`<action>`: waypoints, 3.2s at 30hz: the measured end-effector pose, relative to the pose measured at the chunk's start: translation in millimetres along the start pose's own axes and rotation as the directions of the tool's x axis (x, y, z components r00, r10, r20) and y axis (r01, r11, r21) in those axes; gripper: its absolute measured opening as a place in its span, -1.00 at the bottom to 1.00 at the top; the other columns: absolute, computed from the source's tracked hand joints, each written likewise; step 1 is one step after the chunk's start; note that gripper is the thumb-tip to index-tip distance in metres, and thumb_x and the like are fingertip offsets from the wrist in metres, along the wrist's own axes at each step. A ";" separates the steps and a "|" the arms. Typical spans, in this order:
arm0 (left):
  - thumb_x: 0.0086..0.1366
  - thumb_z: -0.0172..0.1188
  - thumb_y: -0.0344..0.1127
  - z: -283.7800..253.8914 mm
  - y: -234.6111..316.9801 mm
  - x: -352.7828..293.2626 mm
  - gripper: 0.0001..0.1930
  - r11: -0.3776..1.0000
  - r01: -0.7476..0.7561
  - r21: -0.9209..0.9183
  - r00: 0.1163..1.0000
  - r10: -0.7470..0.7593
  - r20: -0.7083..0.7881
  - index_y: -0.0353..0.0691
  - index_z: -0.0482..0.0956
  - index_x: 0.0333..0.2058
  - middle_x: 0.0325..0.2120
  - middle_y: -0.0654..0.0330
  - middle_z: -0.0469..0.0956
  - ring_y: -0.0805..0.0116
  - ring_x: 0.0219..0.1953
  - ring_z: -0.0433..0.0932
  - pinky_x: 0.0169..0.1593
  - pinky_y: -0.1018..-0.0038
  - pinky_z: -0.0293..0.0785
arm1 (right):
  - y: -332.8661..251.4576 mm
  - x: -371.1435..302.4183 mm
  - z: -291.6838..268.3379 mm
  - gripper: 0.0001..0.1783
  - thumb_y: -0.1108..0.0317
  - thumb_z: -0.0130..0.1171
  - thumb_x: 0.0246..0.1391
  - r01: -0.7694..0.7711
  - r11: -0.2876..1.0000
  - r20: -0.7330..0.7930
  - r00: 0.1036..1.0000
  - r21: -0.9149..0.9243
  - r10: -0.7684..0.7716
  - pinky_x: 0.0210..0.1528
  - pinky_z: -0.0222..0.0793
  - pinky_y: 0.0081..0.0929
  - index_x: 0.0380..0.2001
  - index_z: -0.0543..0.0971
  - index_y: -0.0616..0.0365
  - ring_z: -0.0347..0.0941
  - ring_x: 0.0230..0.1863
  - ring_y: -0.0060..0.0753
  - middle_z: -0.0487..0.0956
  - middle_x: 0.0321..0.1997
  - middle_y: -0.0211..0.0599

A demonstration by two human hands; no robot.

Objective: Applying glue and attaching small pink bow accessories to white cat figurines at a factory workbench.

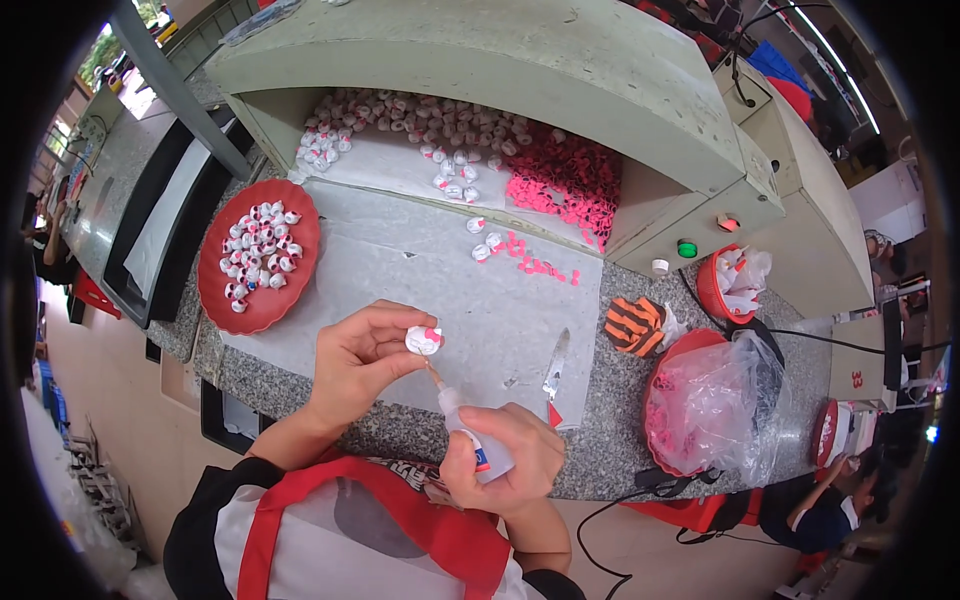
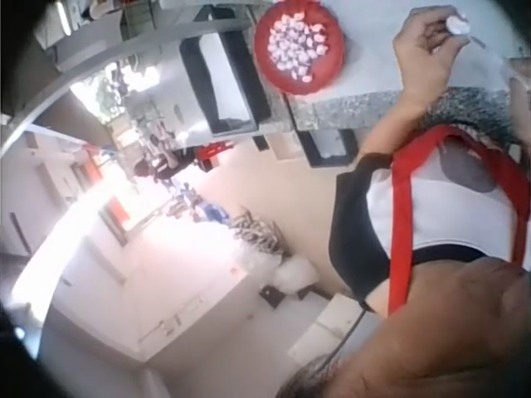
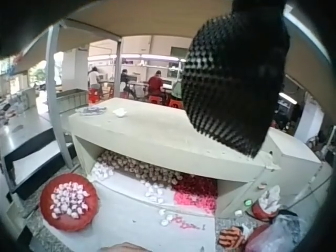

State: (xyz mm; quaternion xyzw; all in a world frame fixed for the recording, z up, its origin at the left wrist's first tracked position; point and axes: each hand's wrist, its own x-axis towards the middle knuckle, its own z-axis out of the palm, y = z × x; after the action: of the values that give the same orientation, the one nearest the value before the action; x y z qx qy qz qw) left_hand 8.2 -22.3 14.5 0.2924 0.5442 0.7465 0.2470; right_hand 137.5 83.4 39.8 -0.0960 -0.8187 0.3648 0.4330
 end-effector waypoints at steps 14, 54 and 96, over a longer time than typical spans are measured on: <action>0.01 0.07 -0.72 -6.5 -1.0 4.9 -0.67 0.973 0.154 -0.170 0.988 -0.148 0.047 -0.46 0.38 -0.18 -0.19 0.04 0.42 0.35 -0.16 0.46 -0.10 0.54 0.43 | 6.6 -1.7 -1.1 -0.78 0.31 0.12 -0.24 -0.122 0.992 -0.032 0.992 -0.013 0.122 -0.50 0.31 -0.57 -0.49 0.47 0.22 0.40 -0.59 -0.38 0.49 -0.56 -0.23; 0.01 0.05 -0.73 -1.6 -14.9 -2.4 -0.66 0.998 0.042 0.035 0.995 -0.045 0.088 -0.42 0.43 -0.18 -0.10 0.01 0.32 0.31 -0.09 0.40 -0.04 0.49 0.40 | 28.4 17.4 20.7 -0.85 0.59 0.26 -0.26 -0.717 0.677 0.340 0.686 0.167 0.644 -0.45 0.24 -0.78 -0.52 0.50 0.27 0.34 -0.48 -0.73 0.50 -0.50 -0.42; 0.06 0.07 -0.66 -5.0 -7.9 -14.7 -0.76 0.980 0.183 -0.076 0.965 -0.164 0.206 -0.44 0.38 -0.24 -0.38 0.05 0.50 0.36 -0.28 0.52 -0.21 0.54 0.47 | 29.8 -6.1 23.7 -0.81 0.66 0.21 -0.24 -0.521 0.709 0.294 0.853 0.475 0.431 -0.48 0.29 -0.72 -0.49 0.43 0.27 0.39 -0.46 -0.58 0.50 -0.34 -0.16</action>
State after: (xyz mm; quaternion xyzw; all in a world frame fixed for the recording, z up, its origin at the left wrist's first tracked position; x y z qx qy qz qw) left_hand 15.4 -33.5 3.3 0.3047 0.5045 0.7139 0.3781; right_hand 118.0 89.6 7.2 -0.1490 -0.6616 0.6853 0.2654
